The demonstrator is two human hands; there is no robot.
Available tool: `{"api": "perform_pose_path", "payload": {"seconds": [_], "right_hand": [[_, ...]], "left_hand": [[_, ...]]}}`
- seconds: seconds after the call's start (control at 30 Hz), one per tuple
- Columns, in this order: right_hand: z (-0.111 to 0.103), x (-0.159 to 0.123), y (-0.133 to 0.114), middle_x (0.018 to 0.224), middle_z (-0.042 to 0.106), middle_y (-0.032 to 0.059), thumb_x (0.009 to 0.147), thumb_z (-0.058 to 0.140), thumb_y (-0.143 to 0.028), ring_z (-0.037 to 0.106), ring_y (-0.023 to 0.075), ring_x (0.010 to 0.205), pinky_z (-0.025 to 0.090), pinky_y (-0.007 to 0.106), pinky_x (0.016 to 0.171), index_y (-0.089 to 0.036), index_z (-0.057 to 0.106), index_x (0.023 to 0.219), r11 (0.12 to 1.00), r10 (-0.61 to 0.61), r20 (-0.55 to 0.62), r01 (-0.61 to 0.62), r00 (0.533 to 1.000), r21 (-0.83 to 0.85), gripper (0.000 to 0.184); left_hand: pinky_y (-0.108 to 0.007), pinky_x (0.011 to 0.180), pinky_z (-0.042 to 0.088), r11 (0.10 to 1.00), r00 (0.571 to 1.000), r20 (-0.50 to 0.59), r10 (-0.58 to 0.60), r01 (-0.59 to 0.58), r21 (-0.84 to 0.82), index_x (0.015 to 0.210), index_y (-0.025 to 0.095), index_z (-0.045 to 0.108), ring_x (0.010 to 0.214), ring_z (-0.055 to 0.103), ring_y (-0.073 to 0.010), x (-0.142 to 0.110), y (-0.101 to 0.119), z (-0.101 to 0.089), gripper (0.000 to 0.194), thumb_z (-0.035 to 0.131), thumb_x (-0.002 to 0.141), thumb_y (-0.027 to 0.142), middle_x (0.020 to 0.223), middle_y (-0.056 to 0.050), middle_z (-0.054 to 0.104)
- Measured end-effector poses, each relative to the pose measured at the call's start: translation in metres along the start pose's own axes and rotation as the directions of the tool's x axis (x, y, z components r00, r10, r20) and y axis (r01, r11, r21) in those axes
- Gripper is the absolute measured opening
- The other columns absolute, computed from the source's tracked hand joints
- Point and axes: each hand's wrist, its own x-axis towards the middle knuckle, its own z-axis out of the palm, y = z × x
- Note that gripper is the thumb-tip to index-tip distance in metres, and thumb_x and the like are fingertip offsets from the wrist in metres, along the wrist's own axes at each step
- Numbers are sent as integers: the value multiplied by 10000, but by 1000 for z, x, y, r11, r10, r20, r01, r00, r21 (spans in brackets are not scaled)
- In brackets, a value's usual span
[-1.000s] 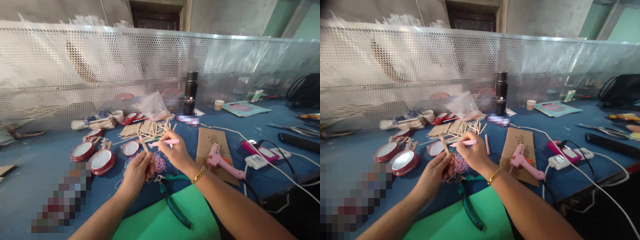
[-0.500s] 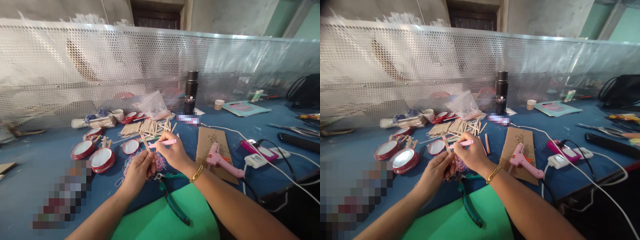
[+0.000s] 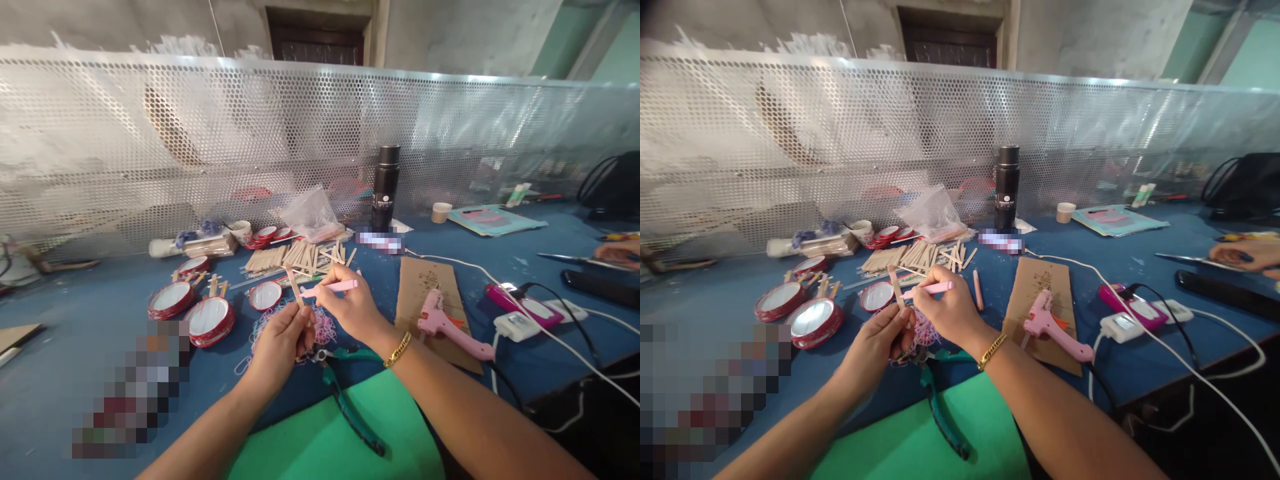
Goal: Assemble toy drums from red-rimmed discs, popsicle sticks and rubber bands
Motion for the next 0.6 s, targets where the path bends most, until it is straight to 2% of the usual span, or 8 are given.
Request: {"api": "perform_pose_path", "payload": {"seconds": [0.13,0.3,0.47,0.6], "right_hand": [[-2,0,1,645,576,-37,855,626,-265,531,150,622,418,278,616,-233,550,695,1000,-4,-47,4,999,-2,180],[1,-1,0,670,592,-27,845,632,-264,552,154,640,427,285,628,-231,557,704,1000,4,10,-4,1000,8,163],[-1,0,1,638,566,-38,845,626,-264,519,148,608,410,279,603,-237,532,701,1000,10,-40,-10,999,-10,174],[0,-1,1,676,600,-25,853,627,-271,561,156,647,438,284,637,-234,550,714,1000,4,2,-4,1000,1,163]], "left_hand": [[-219,447,263,1000,1000,-4,-7,7,-11,734,211,573,423,380,-92,-1,1,0,492,677,789,689,479,44,534],[-214,450,265,1000,1000,-1,0,0,-12,735,209,572,427,374,-90,-1,1,1,495,676,791,690,483,47,531],[-213,449,263,1000,1000,-13,-7,7,-11,733,204,585,426,381,-90,-1,1,1,485,675,798,676,478,44,532],[-216,449,272,1000,1000,-10,-6,6,-12,722,208,578,424,380,-90,-2,2,1,487,682,787,679,479,43,536]]}}
